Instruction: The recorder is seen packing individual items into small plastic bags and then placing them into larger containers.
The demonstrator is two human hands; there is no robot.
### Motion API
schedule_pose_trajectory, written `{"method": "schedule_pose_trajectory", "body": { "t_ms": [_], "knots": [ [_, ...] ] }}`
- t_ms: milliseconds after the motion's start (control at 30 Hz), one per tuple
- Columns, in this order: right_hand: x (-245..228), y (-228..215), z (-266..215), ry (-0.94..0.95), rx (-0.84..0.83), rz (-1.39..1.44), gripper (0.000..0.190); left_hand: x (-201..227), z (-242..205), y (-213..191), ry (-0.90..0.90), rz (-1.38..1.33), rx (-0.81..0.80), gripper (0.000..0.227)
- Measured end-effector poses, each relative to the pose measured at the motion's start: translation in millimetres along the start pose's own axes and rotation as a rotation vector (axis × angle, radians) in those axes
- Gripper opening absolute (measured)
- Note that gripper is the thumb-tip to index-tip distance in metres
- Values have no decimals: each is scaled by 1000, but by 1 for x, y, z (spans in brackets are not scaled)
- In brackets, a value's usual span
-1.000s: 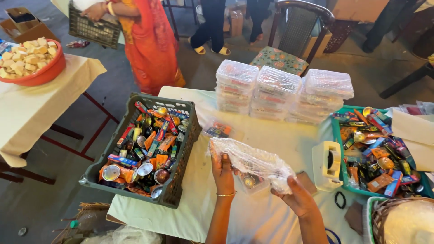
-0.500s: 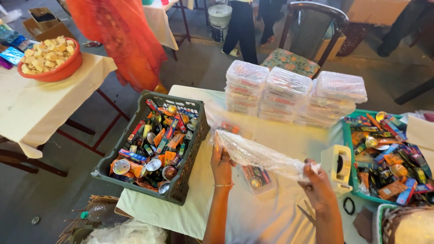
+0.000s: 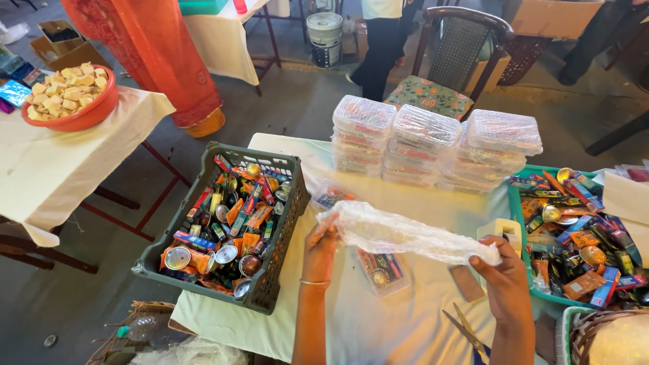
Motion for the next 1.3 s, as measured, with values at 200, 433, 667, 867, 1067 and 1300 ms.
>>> {"method": "schedule_pose_trajectory", "body": {
  "t_ms": [200,433,667,867,1067,1300],
  "knots": [
    [-43,34,-29,-724,54,-131,14,13,-6,-5,-72,-57,-74,37],
    [-27,4,-32,-881,153,-223,27,26,-12,-18,539,762,-229,41],
    [-19,12,-35,-737,81,-183,5,63,-34,51,503,895,-245,31],
    [-3,9,-34,-581,-48,-104,16,41,-55,95,534,805,-368,26],
    [6,21,-24,-318,-156,-63,12,50,-55,77,640,881,-208,13],
    [-14,63,-30,-413,-78,-442,34,43,-62,55,586,986,-135,23]
  ]
}}
Point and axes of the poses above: each hand's wrist, its own z-axis towards the middle knuckle, its own y-axis out of the palm, x = y × z, the point moved 3 cm from there along z, towards the middle knuckle, and after that the axes turned 12 degrees about x, right-handed, at the moved point
